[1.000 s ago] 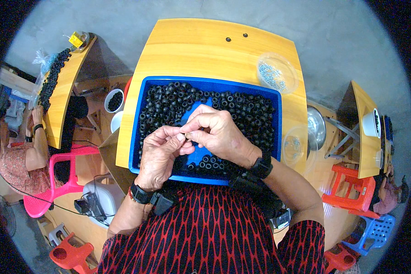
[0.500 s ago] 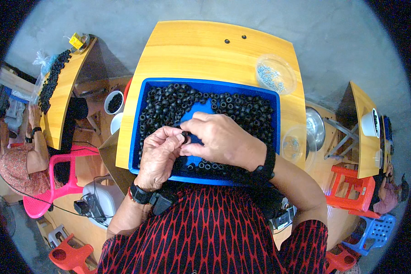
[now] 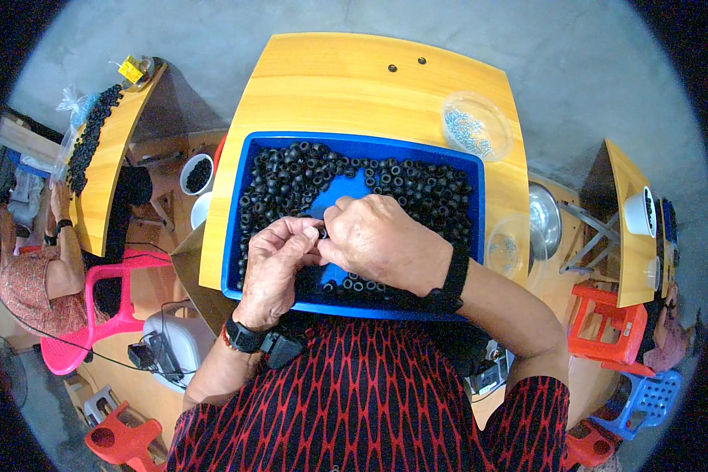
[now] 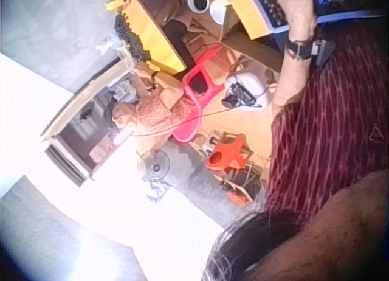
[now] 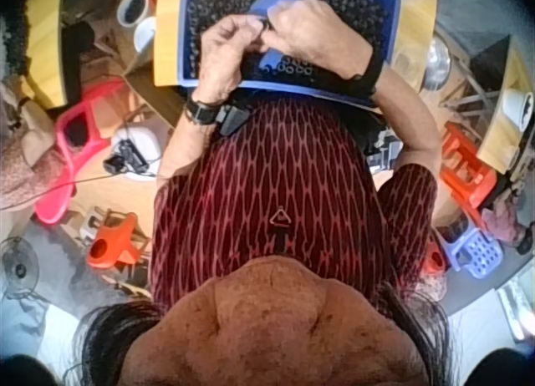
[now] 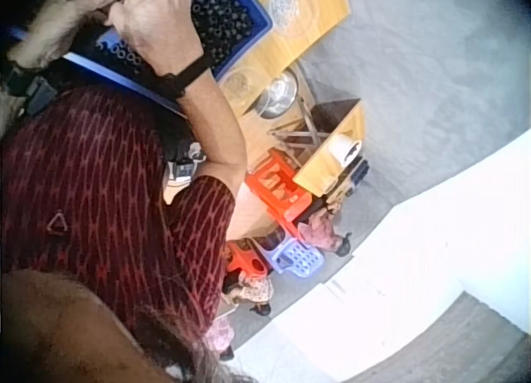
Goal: The person picks up a small metal pin from a plastic container and inserts it into a black rubber ring held in the other hand, then places the assembled component back into the blue tray.
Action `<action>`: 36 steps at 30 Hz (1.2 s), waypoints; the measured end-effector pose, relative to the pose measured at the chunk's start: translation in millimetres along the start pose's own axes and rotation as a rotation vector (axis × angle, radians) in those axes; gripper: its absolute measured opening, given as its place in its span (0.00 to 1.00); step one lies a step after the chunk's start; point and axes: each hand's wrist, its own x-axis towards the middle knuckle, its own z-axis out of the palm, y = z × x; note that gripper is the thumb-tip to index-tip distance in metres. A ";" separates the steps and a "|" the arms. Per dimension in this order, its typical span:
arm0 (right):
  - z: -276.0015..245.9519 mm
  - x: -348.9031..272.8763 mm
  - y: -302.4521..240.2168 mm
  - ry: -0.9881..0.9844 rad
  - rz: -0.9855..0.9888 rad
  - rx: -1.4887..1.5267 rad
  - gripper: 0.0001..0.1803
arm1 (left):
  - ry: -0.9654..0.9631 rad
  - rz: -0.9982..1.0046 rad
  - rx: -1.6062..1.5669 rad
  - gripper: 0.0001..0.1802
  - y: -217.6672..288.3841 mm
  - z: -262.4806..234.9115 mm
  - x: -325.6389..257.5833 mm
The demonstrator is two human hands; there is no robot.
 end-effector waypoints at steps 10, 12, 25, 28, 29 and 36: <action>6.9 -3.3 -2.7 -0.016 -0.024 0.037 0.13 | -0.023 0.042 0.107 0.06 2.9 1.4 -4.3; 9.6 -3.0 -3.2 -0.033 -0.025 -0.018 0.13 | 0.010 0.074 0.149 0.05 -2.0 1.3 -4.3; 20.9 3.2 7.1 0.041 -0.147 0.011 0.11 | 0.096 0.166 0.261 0.02 2.4 5.2 -8.7; 12.6 8.0 13.8 0.059 0.052 0.446 0.16 | 0.177 0.316 -0.010 0.03 3.5 5.5 -11.9; 11.4 9.4 16.2 0.088 0.073 0.472 0.15 | 0.194 0.371 -0.085 0.04 8.9 2.7 -16.7; 23.4 -1.7 37.2 0.094 0.086 0.355 0.09 | 0.645 0.793 -0.044 0.06 53.2 -88.0 -46.4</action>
